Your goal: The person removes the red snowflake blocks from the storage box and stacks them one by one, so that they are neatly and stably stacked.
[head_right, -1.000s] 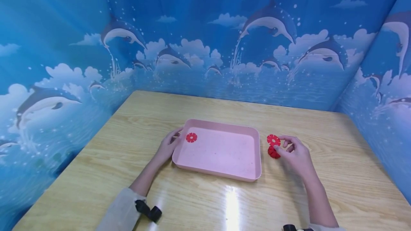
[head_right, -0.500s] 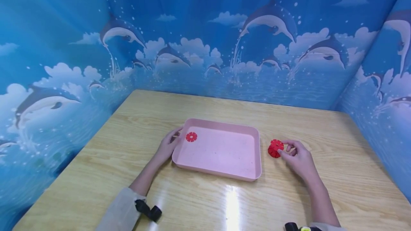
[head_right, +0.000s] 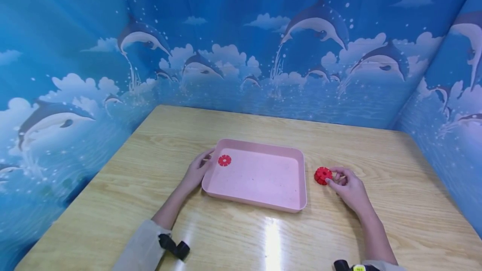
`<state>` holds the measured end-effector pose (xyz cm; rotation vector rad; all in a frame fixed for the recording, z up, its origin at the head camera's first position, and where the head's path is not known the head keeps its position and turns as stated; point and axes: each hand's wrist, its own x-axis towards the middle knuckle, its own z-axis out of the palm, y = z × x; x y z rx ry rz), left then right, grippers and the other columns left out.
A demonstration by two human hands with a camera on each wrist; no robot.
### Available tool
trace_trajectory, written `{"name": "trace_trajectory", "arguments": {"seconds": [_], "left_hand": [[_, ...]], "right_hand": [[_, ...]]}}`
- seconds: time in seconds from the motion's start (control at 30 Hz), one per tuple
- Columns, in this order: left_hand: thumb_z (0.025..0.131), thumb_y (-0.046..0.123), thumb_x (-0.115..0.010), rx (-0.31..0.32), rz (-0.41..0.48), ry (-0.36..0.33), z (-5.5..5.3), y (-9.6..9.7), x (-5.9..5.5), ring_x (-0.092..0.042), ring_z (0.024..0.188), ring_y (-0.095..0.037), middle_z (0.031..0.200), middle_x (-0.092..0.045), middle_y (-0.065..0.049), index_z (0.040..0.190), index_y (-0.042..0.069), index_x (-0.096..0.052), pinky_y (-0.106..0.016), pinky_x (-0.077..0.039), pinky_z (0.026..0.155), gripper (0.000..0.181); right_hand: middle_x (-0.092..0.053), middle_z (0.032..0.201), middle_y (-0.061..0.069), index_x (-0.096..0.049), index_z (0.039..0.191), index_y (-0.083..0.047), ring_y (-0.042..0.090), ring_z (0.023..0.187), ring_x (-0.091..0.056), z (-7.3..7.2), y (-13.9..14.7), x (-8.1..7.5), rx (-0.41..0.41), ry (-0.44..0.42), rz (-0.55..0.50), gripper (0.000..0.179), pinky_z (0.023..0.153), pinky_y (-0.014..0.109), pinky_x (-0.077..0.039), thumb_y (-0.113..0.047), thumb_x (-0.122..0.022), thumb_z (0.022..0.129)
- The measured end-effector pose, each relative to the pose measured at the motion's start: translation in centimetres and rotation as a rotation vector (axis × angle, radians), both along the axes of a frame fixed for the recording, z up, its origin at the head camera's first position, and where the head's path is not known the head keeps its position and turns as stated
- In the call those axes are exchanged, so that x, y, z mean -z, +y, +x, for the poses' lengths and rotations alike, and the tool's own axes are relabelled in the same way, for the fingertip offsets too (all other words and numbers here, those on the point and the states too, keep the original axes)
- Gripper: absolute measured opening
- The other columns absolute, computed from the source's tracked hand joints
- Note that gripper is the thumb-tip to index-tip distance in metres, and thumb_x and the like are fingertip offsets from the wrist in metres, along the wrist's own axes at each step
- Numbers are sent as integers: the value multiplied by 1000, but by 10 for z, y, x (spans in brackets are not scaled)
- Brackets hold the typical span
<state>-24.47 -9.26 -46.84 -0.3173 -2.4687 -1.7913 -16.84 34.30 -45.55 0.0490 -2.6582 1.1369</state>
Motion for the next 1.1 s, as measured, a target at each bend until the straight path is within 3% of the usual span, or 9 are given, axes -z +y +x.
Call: {"name": "trace_trajectory", "arguments": {"seconds": [0.17, 0.23, 0.33, 0.4, 0.47, 0.57, 1.1], "left_hand": [[92, 6, -50, 2, 3, 0, 0, 1, 0, -53, 95, -29, 109, -52, -15, 131, 4, -48, -42, -44, 88, 39], [92, 4, -50, 7, 5, -4, 7, 2, -11, -52, 95, -31, 109, -51, -18, 131, 1, -48, -42, -44, 88, 39], [92, 3, -50, 11, 16, -10, 8, 1, -12, -52, 96, -32, 110, -51, -19, 131, -1, -47, -44, -44, 88, 39], [92, 3, -50, 12, 17, -9, 8, 1, -12, -52, 96, -33, 110, -51, -20, 131, -2, -46, -44, -44, 88, 39], [92, 5, -50, 6, 16, -7, 1, 0, -2, -52, 96, -31, 110, -52, -17, 132, 1, -47, -43, -44, 88, 40], [92, 6, -50, 1, 5, -3, 0, 0, 0, -53, 97, -30, 110, -52, -16, 132, 3, -48, -42, -45, 88, 39], [92, 6, -50, -5, 3, -16, 1, 0, -1, -52, 97, -29, 110, -52, -15, 132, 4, -48, -41, -45, 88, 40]], "right_hand": [[-49, 84, 6, -57, 112, 3, 6, 66, -45, -1, 1, 4, -9, 16, 13, 33, 51, 20, -40, -15, -65, 86], [-49, 83, 6, -57, 111, 4, 6, 67, -44, -1, 1, 5, -12, 20, 17, 32, 51, 20, -39, -15, -64, 86], [-49, 83, 6, -57, 112, 4, 6, 67, -44, -1, 2, 5, -14, 20, 17, 32, 52, 19, -39, -15, -64, 86], [-49, 84, 6, -57, 112, 4, 7, 68, -44, -1, 2, 5, -14, 17, 17, 33, 52, 20, -39, -15, -64, 86], [-49, 84, 7, -57, 112, 4, 7, 68, -44, -1, 1, 5, -13, 13, 18, 33, 52, 20, -39, -16, -64, 87], [-49, 85, 7, -56, 113, 4, 7, 68, -44, -1, 1, 5, -12, 5, 14, 34, 52, 20, -40, -16, -63, 87], [-49, 86, 8, -55, 114, 4, 9, 68, -44, 0, 1, 4, -8, -18, 10, 36, 50, 21, -41, -19, -62, 88]]}}
